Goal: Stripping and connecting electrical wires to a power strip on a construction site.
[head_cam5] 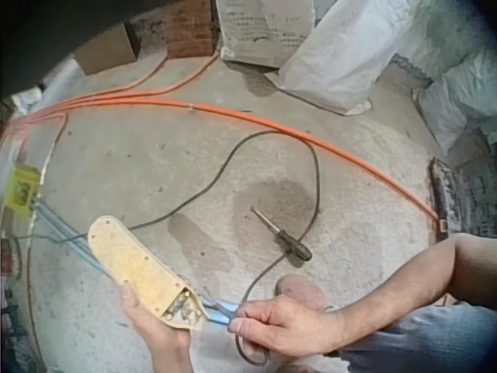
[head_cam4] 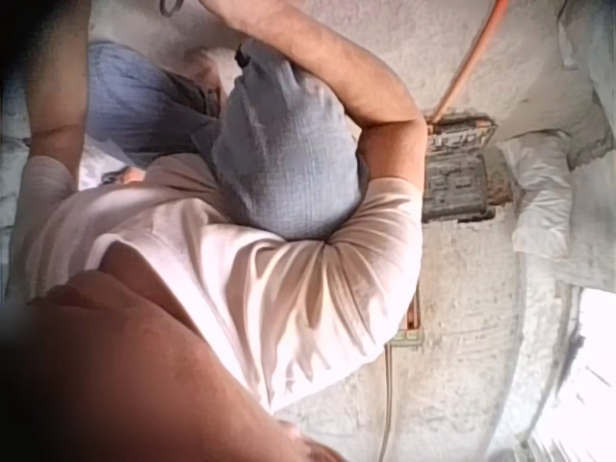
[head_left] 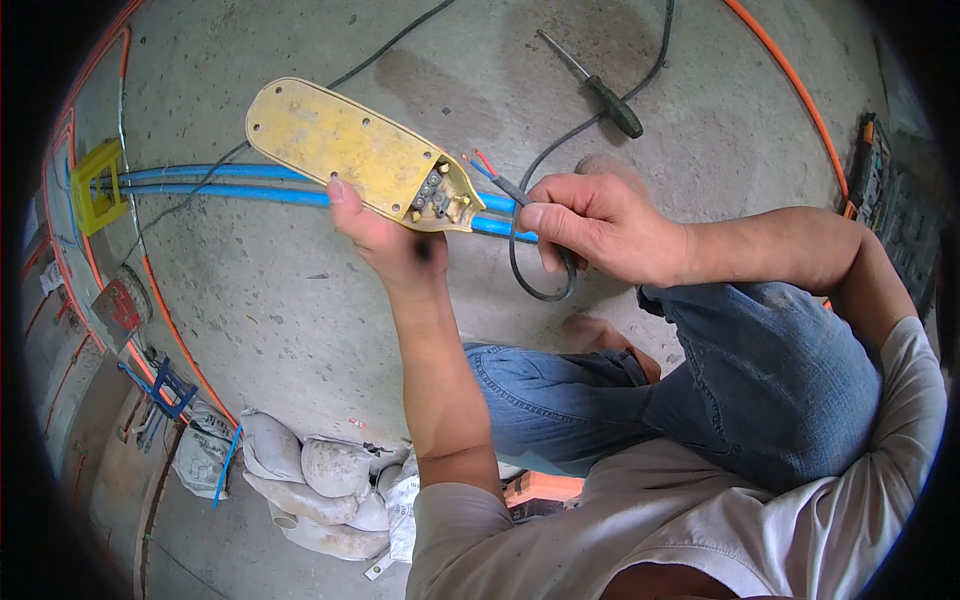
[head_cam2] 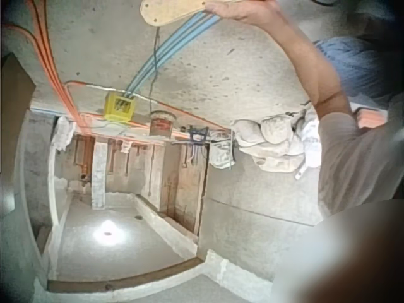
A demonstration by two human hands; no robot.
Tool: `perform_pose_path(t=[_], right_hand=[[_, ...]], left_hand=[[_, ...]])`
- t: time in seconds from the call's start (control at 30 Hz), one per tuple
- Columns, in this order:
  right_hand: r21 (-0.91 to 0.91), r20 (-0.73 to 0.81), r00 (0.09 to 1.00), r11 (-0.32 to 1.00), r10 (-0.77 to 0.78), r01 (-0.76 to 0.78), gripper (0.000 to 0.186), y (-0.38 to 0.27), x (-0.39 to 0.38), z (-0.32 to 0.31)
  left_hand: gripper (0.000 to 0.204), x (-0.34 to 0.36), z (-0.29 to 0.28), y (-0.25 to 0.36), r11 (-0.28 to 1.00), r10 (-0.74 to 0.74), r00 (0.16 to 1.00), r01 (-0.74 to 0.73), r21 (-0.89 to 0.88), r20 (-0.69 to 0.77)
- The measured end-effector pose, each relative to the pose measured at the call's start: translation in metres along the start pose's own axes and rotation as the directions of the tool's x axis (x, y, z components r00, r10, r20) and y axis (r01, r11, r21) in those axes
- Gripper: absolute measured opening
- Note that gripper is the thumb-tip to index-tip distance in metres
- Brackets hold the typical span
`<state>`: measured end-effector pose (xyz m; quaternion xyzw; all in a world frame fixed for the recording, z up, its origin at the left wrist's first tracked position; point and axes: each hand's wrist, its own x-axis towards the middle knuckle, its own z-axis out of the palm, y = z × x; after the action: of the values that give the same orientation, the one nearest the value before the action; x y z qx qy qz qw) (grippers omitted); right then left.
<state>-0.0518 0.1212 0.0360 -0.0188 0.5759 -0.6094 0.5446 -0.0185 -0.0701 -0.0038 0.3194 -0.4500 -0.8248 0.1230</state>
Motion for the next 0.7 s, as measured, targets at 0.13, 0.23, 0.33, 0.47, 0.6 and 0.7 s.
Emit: perform_pose_path(t=[0.13, 0.23, 0.33, 0.47, 0.6, 0.7], right_hand=[[-0.055, -0.062, 0.996, 0.997, -0.063, 0.059, 0.030, 0.003, 0.006, -0.001], [-0.035, -0.124, 0.991, 0.998, -0.054, 0.050, 0.028, 0.010, 0.014, -0.005], [0.104, -0.128, 0.992, 0.995, 0.017, -0.004, 0.025, 0.010, 0.020, -0.005], [0.207, -0.138, 0.988, 0.978, 0.069, -0.039, 0.033, 0.010, 0.019, 0.001], [0.098, -0.099, 0.995, 0.995, -0.008, 0.018, 0.038, 0.008, 0.019, 0.000], [-0.038, -0.117, 0.992, 0.998, -0.051, 0.047, 0.040, 0.010, 0.023, 0.000]], left_hand=[[0.065, 0.002, -0.003, -0.005, 0.999, 0.050, 0.999, -0.050, 0.018, 0.005], [0.066, 0.003, -0.003, -0.010, 0.995, 0.094, 0.995, -0.094, 0.012, 0.022], [0.068, 0.001, -0.010, -0.013, 0.997, 0.076, 0.995, -0.075, -0.011, 0.071], [0.066, -0.001, -0.010, -0.006, 0.992, -0.100, 0.991, 0.107, -0.073, 0.089], [0.060, 0.000, 0.001, -0.018, 0.995, -0.093, 0.994, 0.092, -0.033, -0.057], [0.056, -0.002, 0.002, -0.022, 0.986, -0.163, 0.977, 0.156, -0.057, -0.140]])
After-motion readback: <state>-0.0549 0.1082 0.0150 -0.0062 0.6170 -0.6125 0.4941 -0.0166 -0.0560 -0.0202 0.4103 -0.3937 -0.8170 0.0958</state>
